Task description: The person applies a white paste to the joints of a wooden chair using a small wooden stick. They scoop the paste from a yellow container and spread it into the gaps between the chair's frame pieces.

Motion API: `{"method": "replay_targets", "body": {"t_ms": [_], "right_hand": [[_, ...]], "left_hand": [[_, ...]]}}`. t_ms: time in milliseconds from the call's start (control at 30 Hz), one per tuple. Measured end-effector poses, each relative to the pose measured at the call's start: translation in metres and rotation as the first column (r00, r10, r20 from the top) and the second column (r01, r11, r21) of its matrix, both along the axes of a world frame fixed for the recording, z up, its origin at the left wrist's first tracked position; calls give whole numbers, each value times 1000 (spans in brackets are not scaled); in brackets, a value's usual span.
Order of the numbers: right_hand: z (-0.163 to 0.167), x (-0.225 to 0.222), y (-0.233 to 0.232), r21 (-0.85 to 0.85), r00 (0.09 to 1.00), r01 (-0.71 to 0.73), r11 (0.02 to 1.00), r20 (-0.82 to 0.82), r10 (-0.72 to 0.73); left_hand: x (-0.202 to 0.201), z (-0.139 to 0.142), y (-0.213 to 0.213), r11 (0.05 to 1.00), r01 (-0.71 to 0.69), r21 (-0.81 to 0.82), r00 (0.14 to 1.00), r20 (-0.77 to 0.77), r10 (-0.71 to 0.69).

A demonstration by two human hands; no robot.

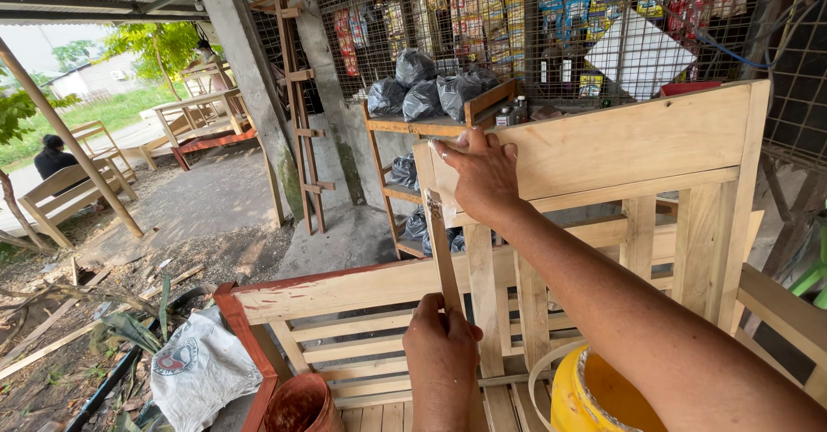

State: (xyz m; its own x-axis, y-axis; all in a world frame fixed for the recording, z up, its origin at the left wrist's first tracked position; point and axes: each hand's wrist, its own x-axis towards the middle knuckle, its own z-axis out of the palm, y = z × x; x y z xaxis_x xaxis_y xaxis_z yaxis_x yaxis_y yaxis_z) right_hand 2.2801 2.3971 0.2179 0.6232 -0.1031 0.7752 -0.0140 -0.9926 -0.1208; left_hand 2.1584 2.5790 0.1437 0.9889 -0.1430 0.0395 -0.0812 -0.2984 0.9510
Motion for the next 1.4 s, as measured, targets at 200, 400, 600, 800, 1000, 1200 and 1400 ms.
{"method": "replay_targets", "body": {"t_ms": [200, 400, 600, 800, 1000, 1200, 1400], "right_hand": [[-4, 7, -3, -6, 999, -26, 1000, 28, 26], [-4, 26, -18, 93, 992, -70, 993, 108, 60], [7, 46, -23, 113, 987, -25, 993, 161, 7], [11, 49, -13, 60, 995, -29, 998, 93, 23], [19, 55, -3, 110, 999, -34, 993, 31, 31], [23, 58, -10, 219, 996, -92, 971, 6, 93], [26, 59, -5, 120, 999, 19, 993, -35, -15]], "left_hand": [[9, -3, -1, 999, 3, -36, 999, 50, -1], [16, 0, 3, 999, -16, -30, 1000, 18, 17], [18, 4, 5, 1000, -13, 3, 999, -45, 13], [21, 4, 8, 1000, -19, -8, 998, -67, 18], [22, 2, 9, 1000, -8, -10, 999, -51, 7], [26, 1, 11, 1000, -9, -13, 999, -40, 9], [29, -2, 11, 1000, -12, -16, 1000, -17, 11]]}}
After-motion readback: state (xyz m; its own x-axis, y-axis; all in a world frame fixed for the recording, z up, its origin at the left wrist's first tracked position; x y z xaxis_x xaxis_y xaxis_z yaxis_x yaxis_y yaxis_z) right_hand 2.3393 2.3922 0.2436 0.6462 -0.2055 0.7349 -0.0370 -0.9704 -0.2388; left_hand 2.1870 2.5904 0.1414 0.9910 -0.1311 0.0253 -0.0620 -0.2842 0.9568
